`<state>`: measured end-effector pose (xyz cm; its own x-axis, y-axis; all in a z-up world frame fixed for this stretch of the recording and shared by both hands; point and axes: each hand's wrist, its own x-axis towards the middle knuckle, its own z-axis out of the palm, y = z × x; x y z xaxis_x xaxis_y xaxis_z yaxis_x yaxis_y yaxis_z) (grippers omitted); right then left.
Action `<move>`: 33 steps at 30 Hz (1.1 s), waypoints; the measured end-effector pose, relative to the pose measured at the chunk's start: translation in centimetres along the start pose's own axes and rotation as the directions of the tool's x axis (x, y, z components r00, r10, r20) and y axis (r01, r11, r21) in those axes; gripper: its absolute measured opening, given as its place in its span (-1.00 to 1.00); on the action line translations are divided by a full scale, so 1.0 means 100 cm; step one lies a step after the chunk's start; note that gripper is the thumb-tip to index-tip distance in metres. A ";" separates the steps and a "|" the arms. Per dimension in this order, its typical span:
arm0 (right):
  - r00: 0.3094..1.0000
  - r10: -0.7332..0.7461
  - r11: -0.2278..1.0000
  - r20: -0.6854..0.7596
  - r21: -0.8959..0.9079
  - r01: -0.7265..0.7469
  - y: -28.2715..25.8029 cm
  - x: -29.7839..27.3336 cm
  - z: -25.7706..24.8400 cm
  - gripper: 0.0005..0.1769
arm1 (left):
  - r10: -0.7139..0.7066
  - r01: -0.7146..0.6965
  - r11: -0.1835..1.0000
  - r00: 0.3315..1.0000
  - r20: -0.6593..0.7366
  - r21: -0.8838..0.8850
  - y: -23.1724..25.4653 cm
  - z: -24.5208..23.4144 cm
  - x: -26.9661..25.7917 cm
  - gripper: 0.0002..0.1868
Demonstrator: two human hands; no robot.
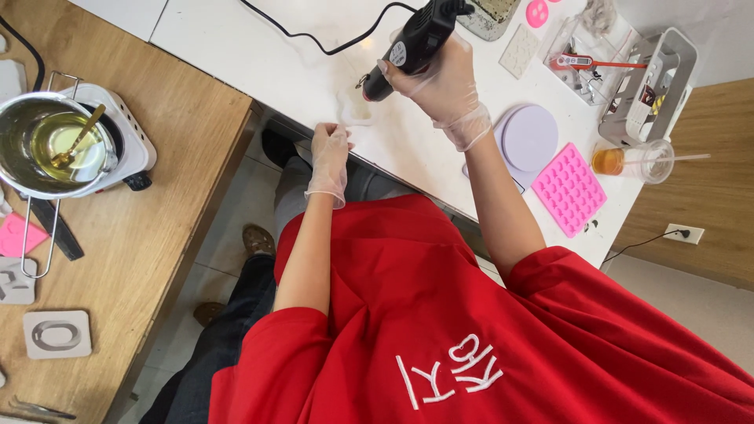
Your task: Melting wax and stirring it in a pot for candle making.
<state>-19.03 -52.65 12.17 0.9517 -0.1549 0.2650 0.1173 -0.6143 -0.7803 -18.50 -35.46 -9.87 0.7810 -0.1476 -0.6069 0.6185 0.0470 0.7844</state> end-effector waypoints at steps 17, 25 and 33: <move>0.999 -0.041 0.995 0.014 -0.090 0.042 -0.010 0.001 0.003 -0.62 | 0.143 -0.142 0.990 0.987 -0.070 0.014 0.017 -0.018 -0.022 -0.88; 0.999 -0.030 0.992 0.031 -0.122 0.033 -0.016 0.004 -0.001 -0.59 | 0.145 -0.148 0.988 0.986 -0.078 -0.033 0.008 -0.020 -0.017 -0.87; 0.999 0.005 0.993 0.048 -0.119 0.001 -0.030 0.008 -0.015 -0.61 | 0.161 -0.160 0.987 0.982 -0.097 0.023 0.011 -0.021 -0.015 -0.86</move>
